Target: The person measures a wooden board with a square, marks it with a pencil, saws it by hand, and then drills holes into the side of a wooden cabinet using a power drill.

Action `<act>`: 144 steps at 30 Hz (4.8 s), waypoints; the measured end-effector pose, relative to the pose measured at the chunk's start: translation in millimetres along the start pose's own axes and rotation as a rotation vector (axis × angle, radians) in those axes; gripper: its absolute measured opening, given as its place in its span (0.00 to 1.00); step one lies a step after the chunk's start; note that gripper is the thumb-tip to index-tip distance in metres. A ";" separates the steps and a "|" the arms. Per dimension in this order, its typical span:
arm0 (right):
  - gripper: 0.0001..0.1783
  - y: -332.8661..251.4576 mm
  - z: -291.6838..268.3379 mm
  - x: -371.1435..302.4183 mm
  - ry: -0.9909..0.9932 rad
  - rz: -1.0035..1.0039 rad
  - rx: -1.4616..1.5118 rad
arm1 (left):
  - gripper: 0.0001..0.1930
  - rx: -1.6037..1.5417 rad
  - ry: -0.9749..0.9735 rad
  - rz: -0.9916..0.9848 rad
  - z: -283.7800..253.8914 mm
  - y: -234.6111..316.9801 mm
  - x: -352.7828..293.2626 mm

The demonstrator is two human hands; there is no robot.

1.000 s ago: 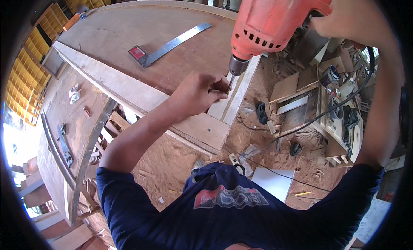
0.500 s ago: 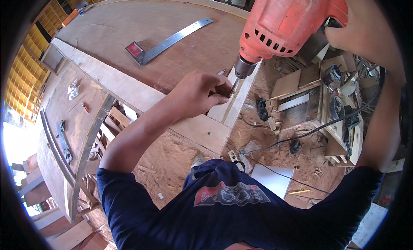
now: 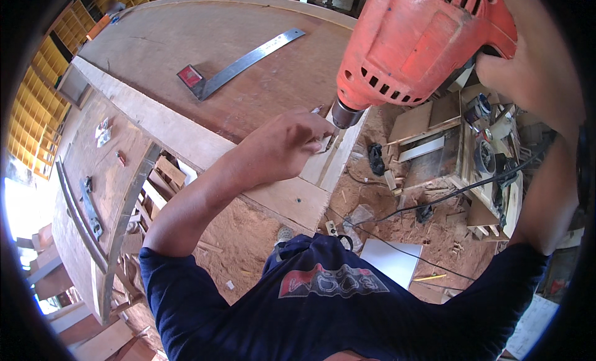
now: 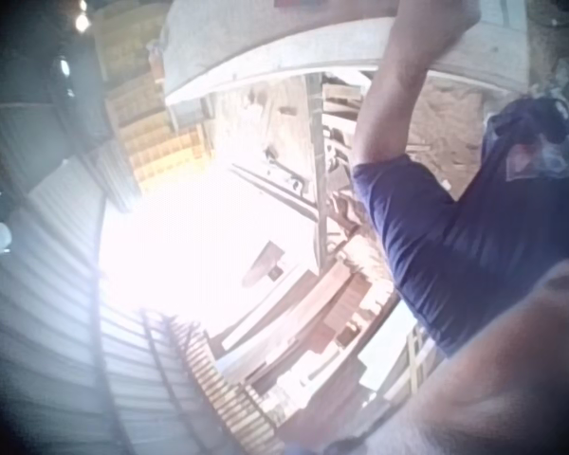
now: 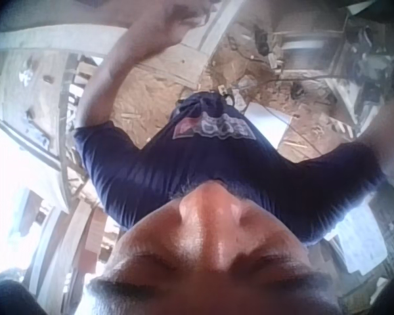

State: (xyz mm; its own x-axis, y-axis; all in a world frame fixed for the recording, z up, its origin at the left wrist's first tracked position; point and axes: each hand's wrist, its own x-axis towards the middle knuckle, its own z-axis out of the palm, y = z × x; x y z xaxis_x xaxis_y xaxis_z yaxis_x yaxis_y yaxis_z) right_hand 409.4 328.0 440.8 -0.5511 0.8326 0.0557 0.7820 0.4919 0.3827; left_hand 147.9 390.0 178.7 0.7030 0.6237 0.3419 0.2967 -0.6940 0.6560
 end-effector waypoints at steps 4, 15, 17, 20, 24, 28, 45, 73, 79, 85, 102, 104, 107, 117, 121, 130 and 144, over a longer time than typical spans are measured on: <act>0.44 0.9 2.2 -0.1 0.005 -0.004 0.001 | 0.12 0.050 0.005 0.053 -0.7 0.9 1.0; 0.45 4.0 6.8 0.1 0.003 -0.010 -0.003 | 0.10 0.052 0.023 0.058 2.0 1.7 3.5; 0.45 4.5 7.8 1.0 0.004 -0.016 -0.003 | 0.09 0.056 0.004 0.051 1.9 0.1 2.7; 0.45 4.1 10.8 3.0 -0.002 -0.021 -0.006 | 0.10 0.009 0.037 0.032 3.7 0.7 1.1; 0.45 4.6 14.3 5.0 -0.008 -0.029 -0.006 | 0.11 -0.017 0.002 0.027 2.0 2.1 1.9; 0.46 5.4 18.0 6.1 -0.011 -0.031 -0.004 | 0.14 0.012 -0.004 0.034 -0.5 2.4 0.0; 0.47 5.8 31.6 6.1 -0.011 -0.045 0.001 | 0.19 -0.103 -0.026 -0.012 -7.1 16.3 4.4; 0.50 19.4 35.5 -8.7 -0.009 -0.045 -0.013 | 0.19 -0.024 0.057 0.075 3.7 8.6 7.1; 0.50 24.0 37.7 -13.2 0.025 -0.049 -0.015 | 0.19 0.022 -0.046 -0.046 -2.8 10.6 3.0; 0.51 63.2 59.9 -35.1 0.226 -0.057 0.099 | 0.14 0.014 -0.025 -0.087 -2.5 11.0 3.3; 0.36 42.1 343.4 -217.0 1.011 0.960 0.866 | 0.07 0.428 -0.012 0.061 7.1 39.1 -9.6; 0.36 30.8 380.6 -228.6 1.034 1.009 0.910 | 0.09 0.480 -0.022 0.072 7.1 45.1 -10.6; 0.42 22.1 413.6 -239.2 0.881 1.207 1.117 | 0.14 0.420 -0.064 -0.064 1.9 46.8 -4.4; 0.39 -28.5 435.6 -209.0 1.182 1.333 1.405 | 0.09 0.822 0.140 -0.349 -162.8 -183.2 143.9; 0.41 -72.7 396.8 -218.5 1.203 1.436 1.335 | 0.08 0.841 0.252 -0.269 -197.4 -282.8 196.1; 0.31 -141.3 359.8 -250.1 1.210 1.753 1.139 | 0.11 0.924 0.273 -0.458 -184.6 -334.9 247.7; 0.34 -95.8 374.4 -240.2 1.253 1.574 1.003 | 0.14 0.386 0.118 0.034 -111.9 -156.7 245.4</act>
State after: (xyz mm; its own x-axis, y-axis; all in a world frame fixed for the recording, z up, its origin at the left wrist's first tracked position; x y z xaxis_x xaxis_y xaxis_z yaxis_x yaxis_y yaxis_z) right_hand 575.9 176.1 45.5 0.9313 0.2345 0.2787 0.2691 0.0728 -0.9604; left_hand 201.6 692.1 235.1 0.6441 0.6192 0.4491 0.5112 -0.7852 0.3496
